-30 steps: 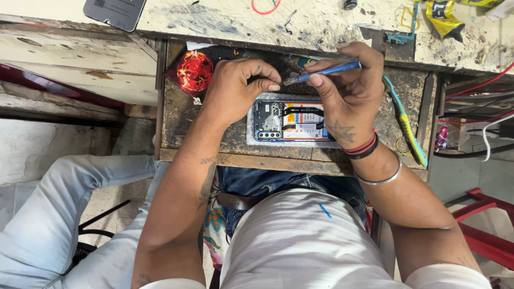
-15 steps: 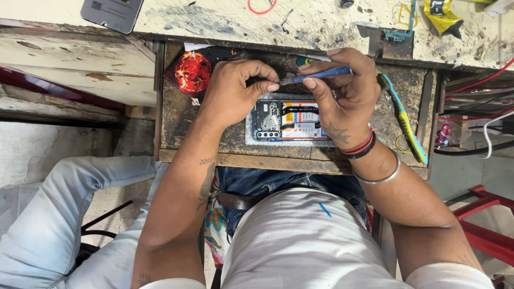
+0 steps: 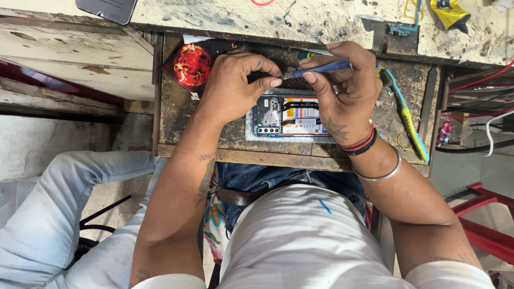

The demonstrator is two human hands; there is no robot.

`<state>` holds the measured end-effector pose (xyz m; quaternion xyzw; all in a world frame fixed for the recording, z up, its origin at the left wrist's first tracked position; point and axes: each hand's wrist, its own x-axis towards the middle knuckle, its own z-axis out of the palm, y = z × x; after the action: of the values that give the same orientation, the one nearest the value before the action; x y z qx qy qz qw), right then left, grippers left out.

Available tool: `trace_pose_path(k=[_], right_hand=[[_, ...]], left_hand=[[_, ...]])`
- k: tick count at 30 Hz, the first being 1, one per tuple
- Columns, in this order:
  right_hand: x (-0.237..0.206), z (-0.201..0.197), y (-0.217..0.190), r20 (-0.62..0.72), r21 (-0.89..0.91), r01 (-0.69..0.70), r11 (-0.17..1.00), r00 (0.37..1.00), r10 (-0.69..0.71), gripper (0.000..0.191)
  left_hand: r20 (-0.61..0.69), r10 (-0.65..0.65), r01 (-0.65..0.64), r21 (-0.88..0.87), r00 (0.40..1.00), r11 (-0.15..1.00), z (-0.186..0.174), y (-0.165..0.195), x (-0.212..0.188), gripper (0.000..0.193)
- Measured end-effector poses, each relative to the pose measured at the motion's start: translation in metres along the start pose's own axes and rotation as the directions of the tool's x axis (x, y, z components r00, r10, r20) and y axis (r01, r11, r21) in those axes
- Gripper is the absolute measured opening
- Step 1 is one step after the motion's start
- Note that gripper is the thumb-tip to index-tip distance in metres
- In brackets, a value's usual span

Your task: The person uses a green screwdriver to remove screws from a small electronic component, then places it on a disassembled smartphone. They then use a blue precision screwdriver to tighten screws on the smartphone's internal components.

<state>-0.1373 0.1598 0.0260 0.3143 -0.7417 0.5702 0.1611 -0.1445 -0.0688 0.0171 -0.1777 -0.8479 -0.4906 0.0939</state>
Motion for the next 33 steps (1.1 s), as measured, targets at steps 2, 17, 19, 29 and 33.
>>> trace_pose_path(k=[2,17,19,29,33], right_hand=[[0.0,0.0,0.0,0.008,0.001,0.005,1.0,1.0,-0.005,0.042],[-0.005,-0.004,0.008,-0.006,0.107,-0.085,0.991,0.996,0.086,0.05],[-0.006,-0.005,0.007,0.005,0.09,-0.095,0.991,0.995,0.095,0.053],[-0.002,0.007,-0.006,0.132,-0.029,-0.054,0.998,0.99,0.058,0.052],[0.002,0.01,-0.01,0.172,-0.165,-0.01,0.986,0.984,0.039,0.054]], left_hand=[[0.003,-0.012,0.012,-0.002,1.0,1.0,0.001,0.0,0.0,0.025],[-0.112,-0.044,0.048,0.026,0.993,0.999,-0.006,-0.002,0.002,0.02],[-0.118,-0.025,0.037,0.095,0.993,0.995,-0.005,-0.004,0.002,0.019],[-0.042,0.083,-0.072,0.222,0.996,0.972,0.0,-0.009,0.003,0.023],[-0.045,0.125,-0.112,0.229,0.991,0.967,0.001,-0.007,0.002,0.031]])
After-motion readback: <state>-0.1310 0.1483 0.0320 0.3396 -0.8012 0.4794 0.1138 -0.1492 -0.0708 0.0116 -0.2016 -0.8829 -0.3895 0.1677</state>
